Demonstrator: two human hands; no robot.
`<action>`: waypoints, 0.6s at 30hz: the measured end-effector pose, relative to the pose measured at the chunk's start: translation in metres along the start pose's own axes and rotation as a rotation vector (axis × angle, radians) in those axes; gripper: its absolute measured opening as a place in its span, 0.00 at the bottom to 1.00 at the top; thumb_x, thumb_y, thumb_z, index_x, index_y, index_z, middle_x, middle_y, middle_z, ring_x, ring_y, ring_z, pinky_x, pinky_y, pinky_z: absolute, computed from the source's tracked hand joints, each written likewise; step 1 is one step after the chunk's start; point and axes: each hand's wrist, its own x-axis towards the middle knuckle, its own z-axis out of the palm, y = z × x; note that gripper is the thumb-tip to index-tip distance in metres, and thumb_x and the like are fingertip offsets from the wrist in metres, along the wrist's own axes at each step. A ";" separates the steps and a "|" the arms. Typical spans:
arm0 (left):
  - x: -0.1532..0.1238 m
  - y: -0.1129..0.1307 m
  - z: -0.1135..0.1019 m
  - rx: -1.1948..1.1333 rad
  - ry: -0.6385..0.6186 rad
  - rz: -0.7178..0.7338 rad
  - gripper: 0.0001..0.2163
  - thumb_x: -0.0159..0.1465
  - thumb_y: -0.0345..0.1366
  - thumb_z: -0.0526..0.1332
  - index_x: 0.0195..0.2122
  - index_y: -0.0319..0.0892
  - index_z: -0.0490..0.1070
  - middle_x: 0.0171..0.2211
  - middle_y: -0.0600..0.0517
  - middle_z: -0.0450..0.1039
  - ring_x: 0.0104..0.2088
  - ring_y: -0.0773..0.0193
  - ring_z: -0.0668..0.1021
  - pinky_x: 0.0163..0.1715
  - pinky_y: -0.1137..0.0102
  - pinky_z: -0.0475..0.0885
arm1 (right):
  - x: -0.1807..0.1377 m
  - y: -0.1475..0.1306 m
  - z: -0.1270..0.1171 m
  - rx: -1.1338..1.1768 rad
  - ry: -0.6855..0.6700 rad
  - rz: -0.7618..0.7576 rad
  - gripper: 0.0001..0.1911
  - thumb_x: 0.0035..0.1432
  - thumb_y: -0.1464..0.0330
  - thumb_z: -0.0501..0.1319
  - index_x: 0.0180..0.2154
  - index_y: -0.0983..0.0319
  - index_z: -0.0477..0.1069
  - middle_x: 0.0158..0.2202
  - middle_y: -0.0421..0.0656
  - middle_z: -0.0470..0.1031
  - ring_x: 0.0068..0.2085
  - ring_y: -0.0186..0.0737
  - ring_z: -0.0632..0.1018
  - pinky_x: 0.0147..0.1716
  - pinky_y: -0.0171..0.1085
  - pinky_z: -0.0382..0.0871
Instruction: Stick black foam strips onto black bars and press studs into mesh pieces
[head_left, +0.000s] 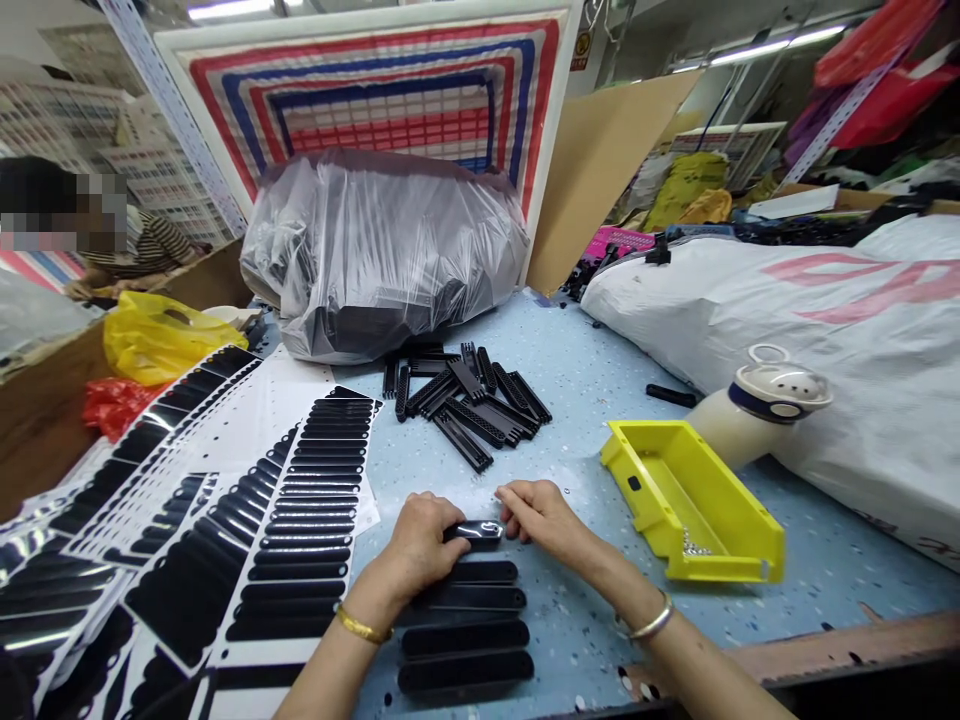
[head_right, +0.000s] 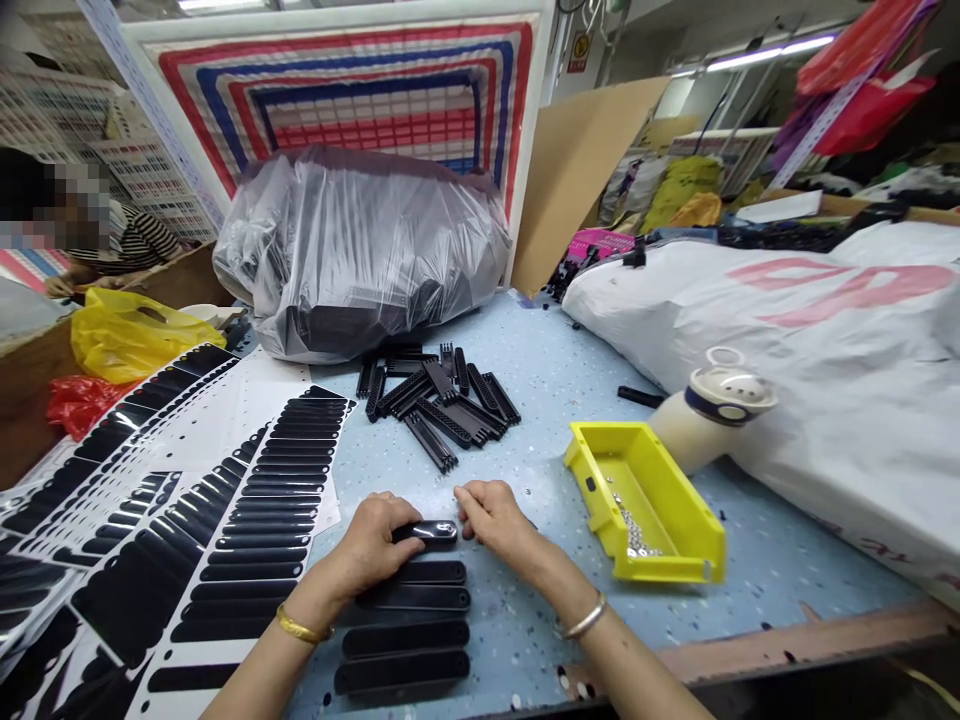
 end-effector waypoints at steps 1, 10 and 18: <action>0.000 0.000 0.000 -0.001 0.002 0.001 0.05 0.57 0.32 0.66 0.34 0.43 0.80 0.35 0.49 0.82 0.39 0.54 0.78 0.42 0.63 0.66 | -0.002 0.000 -0.002 0.006 -0.015 0.003 0.21 0.63 0.58 0.47 0.25 0.61 0.69 0.17 0.39 0.72 0.18 0.34 0.70 0.19 0.33 0.61; 0.001 -0.001 0.002 0.002 0.011 0.001 0.04 0.56 0.33 0.65 0.31 0.43 0.80 0.32 0.49 0.81 0.37 0.54 0.78 0.40 0.65 0.67 | -0.008 -0.005 0.013 -0.166 0.075 -0.060 0.18 0.56 0.65 0.56 0.16 0.59 0.61 0.17 0.39 0.68 0.24 0.35 0.67 0.25 0.35 0.57; 0.001 -0.002 0.002 -0.001 0.024 0.002 0.05 0.56 0.33 0.65 0.33 0.43 0.80 0.34 0.48 0.82 0.39 0.54 0.78 0.41 0.65 0.67 | -0.005 -0.004 0.016 -0.270 0.122 -0.068 0.20 0.61 0.64 0.53 0.17 0.59 0.65 0.20 0.42 0.71 0.25 0.38 0.69 0.28 0.37 0.58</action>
